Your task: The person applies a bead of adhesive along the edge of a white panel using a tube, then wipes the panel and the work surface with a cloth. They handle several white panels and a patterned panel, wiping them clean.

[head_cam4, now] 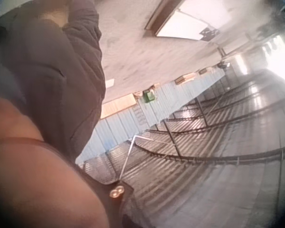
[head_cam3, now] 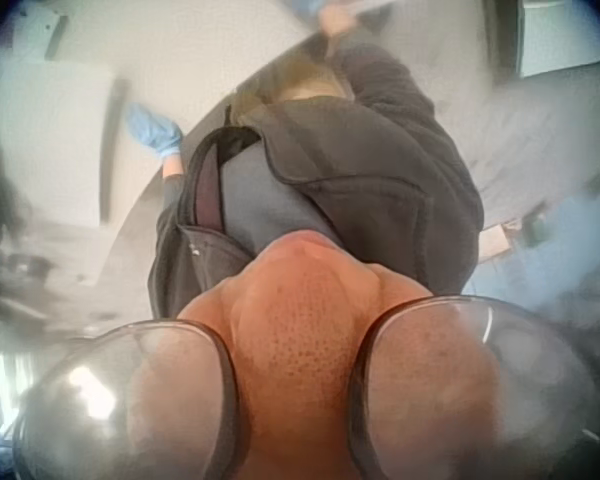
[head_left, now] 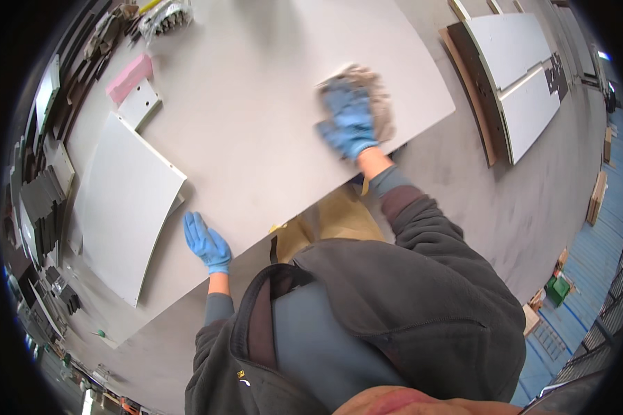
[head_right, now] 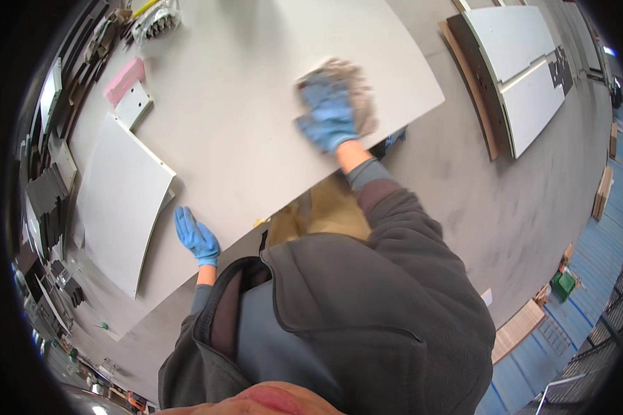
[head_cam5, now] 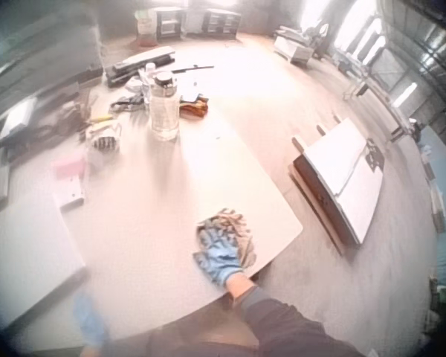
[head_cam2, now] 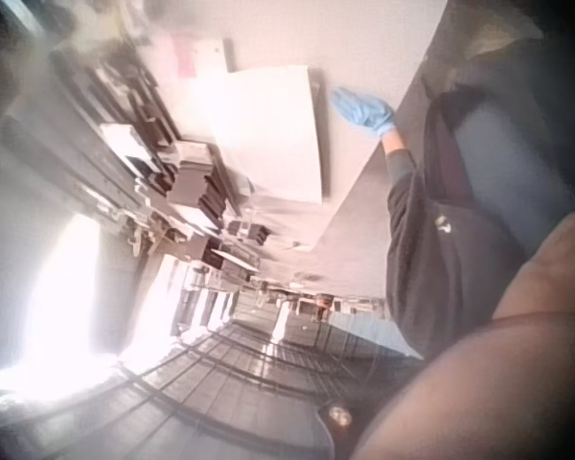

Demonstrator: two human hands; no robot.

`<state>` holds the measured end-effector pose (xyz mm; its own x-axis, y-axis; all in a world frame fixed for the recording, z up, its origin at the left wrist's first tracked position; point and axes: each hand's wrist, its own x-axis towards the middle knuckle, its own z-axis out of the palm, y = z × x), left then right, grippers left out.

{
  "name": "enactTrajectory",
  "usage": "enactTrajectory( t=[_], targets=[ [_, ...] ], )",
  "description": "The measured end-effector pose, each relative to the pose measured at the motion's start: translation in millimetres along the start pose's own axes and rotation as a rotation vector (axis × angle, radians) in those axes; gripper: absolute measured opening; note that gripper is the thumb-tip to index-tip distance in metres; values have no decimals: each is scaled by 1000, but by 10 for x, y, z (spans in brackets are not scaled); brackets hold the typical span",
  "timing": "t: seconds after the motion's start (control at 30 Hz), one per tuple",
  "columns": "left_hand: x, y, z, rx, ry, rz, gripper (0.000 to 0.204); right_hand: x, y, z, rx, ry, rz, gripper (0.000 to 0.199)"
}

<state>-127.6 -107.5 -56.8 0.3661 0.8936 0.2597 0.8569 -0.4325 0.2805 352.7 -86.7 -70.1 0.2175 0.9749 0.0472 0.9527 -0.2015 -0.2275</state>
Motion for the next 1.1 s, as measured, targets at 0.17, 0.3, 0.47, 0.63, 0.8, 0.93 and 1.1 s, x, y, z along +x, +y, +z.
enactTrajectory(
  t=[0.17,0.3,0.47,0.63,0.8,0.93,1.1],
  targets=[
    [45,21,42,128,-32,-38,46,710,2301,-196,-109,316,237,55],
    [121,158,71,164,-35,-110,45,893,2841,-448,428,574,642,42],
    [571,907,323,58,180,-344,51,1561,1643,-560,421,771,-71,37],
    [1340,1618,836,-10,145,-267,58,1843,-261,-30,248,-97,-771,28],
    [1592,1754,929,36,-18,-357,65,2736,261,230,-158,161,-330,40],
    [1574,1748,930,50,-11,-337,65,3590,2094,-108,143,332,148,37],
    [1565,1743,960,54,3,-296,65,2992,3026,-491,1060,489,840,40]
  ],
)
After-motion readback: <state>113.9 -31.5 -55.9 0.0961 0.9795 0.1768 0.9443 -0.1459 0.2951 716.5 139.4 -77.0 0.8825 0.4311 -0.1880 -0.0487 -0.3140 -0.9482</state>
